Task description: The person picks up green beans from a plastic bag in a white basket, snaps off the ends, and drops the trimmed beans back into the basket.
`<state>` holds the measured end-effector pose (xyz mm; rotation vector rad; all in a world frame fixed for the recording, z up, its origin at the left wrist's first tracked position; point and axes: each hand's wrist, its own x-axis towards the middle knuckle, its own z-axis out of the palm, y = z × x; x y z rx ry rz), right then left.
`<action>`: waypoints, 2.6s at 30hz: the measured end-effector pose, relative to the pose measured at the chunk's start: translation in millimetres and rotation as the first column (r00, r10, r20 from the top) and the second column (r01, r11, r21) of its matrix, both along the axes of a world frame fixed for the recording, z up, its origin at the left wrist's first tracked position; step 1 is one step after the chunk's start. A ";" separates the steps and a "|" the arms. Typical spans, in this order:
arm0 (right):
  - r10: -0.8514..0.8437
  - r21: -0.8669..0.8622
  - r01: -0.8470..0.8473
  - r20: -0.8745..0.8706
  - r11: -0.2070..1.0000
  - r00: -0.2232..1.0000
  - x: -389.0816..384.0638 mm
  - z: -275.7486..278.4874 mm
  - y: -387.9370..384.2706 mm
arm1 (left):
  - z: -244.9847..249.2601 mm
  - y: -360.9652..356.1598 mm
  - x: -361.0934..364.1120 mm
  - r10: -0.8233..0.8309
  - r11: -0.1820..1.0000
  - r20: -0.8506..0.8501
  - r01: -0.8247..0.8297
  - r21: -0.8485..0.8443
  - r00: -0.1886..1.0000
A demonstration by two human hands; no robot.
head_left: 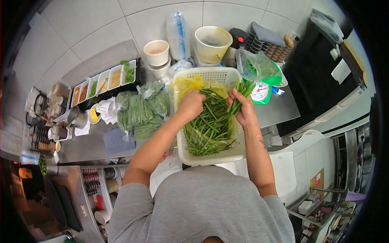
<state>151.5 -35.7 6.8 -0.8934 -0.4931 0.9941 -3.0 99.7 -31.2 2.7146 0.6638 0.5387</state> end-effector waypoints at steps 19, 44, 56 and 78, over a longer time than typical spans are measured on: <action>0.333 -0.481 0.206 0.803 0.852 0.495 -11.4 -27.4 12.3 | 13.2 9.6 9.3 -0.340 0.936 0.029 0.341 -0.088 0.940; 0.022 -0.065 -0.014 0.113 0.998 0.993 -0.2 -3.1 2.8 | 15.2 -23.8 -7.9 -0.062 0.293 0.203 0.213 -0.932 0.977; 0.111 -0.089 -0.085 0.346 0.992 0.932 -6.9 0.0 -1.7 | 8.7 -10.8 -13.0 -0.129 0.991 -0.235 0.133 0.002 0.963; 0.093 -0.166 -0.045 0.292 0.985 0.952 -15.0 4.7 7.7 | 16.2 -1.5 -8.7 -0.008 0.905 0.290 0.130 -0.404 0.957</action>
